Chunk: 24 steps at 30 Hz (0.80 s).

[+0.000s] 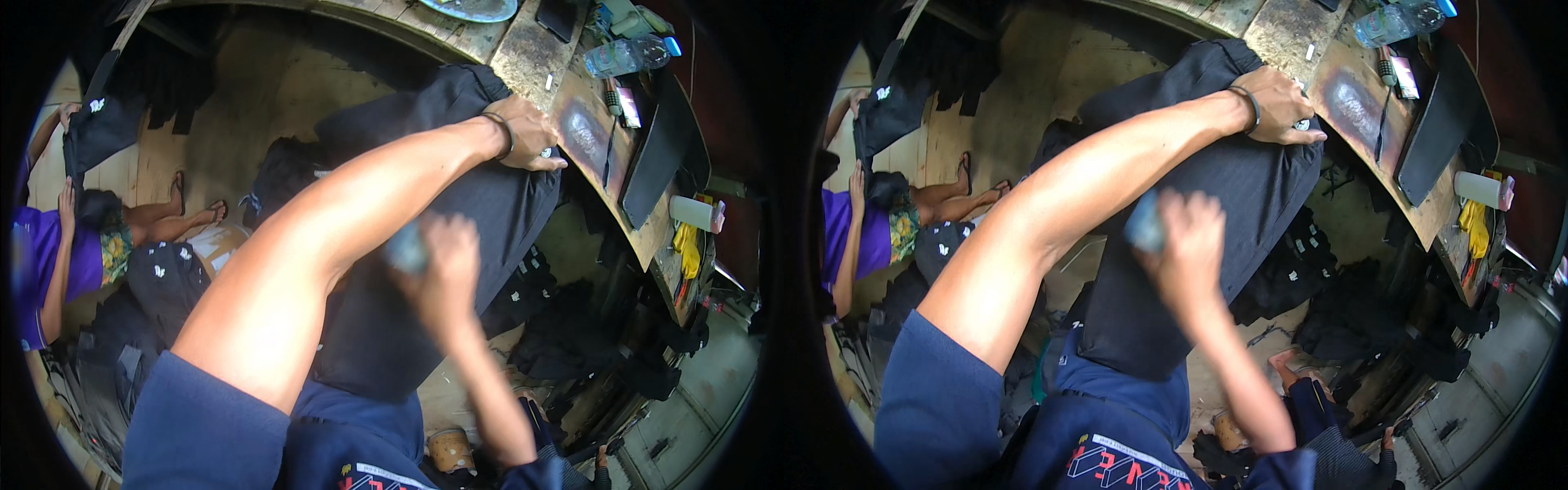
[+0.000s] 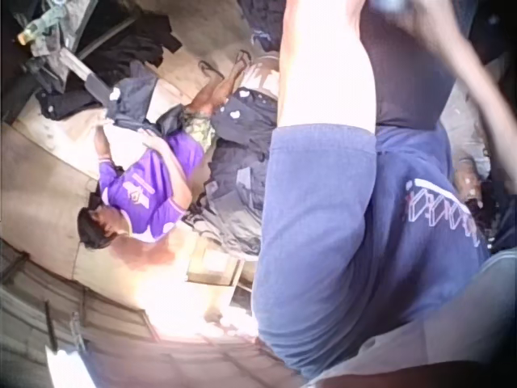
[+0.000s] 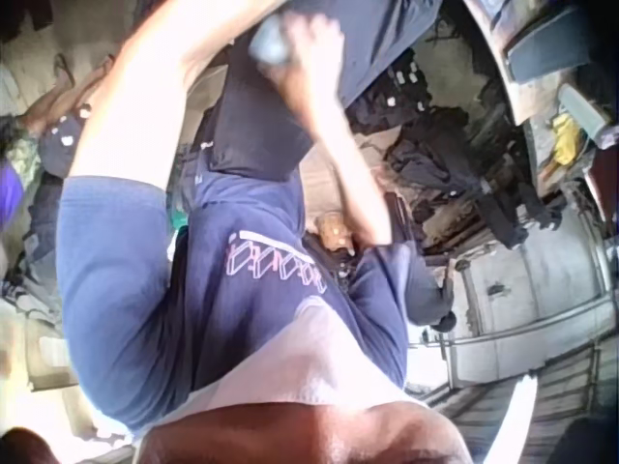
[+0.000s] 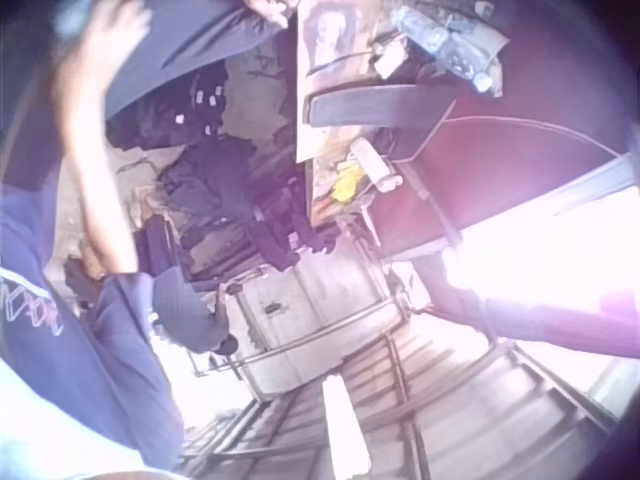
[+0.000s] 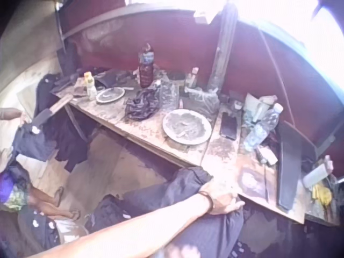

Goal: The person irons black shorts on a small ironing board using a handheld iron. They repeatedly flip and reposition the shorts to smooth different areas, then fold and set them aside.

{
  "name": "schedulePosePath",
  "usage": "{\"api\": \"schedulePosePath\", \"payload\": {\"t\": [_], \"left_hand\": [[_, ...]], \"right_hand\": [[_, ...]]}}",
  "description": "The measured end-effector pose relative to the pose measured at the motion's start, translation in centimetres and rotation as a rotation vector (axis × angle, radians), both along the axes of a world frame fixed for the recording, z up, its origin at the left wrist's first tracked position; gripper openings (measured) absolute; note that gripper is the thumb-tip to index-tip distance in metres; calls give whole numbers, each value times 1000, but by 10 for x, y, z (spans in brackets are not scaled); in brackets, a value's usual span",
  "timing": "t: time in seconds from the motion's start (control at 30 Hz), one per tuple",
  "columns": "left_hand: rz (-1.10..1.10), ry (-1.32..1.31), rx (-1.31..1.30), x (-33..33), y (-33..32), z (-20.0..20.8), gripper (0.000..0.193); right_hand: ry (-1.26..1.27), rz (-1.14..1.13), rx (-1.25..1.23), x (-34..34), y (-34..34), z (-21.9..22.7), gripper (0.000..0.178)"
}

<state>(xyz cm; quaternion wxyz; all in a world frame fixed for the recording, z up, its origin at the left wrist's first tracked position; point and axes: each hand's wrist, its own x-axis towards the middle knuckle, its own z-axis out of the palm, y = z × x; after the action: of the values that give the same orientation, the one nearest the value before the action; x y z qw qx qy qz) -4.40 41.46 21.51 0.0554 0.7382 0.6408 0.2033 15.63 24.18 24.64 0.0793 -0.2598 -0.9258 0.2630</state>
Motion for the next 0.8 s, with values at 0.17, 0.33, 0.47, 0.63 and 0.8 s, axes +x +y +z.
{"api": "schedulePosePath", "payload": {"t": [0.17, 0.33, 0.47, 0.63, 0.8], "left_hand": [[-2, -41, -35, 0, 4, -9, 82], [-1, 43, 353, 18, -8, -12, 64], [100, -55, 362, 45, -46, -12, 67], [177, -10, 237, 89, -119, -7, 68], [84, -105, 130, 153, -256, 13, 53]], "right_hand": [[-113, -43, -584, 100, -162, 45, 80], [96, -1110, -928, 168, -218, 67, 93], [85, -981, -1203, 195, -230, 54, 78], [-218, -954, -911, 279, -321, 45, 72], [-324, -1120, -848, 336, -393, 31, 82]]}}
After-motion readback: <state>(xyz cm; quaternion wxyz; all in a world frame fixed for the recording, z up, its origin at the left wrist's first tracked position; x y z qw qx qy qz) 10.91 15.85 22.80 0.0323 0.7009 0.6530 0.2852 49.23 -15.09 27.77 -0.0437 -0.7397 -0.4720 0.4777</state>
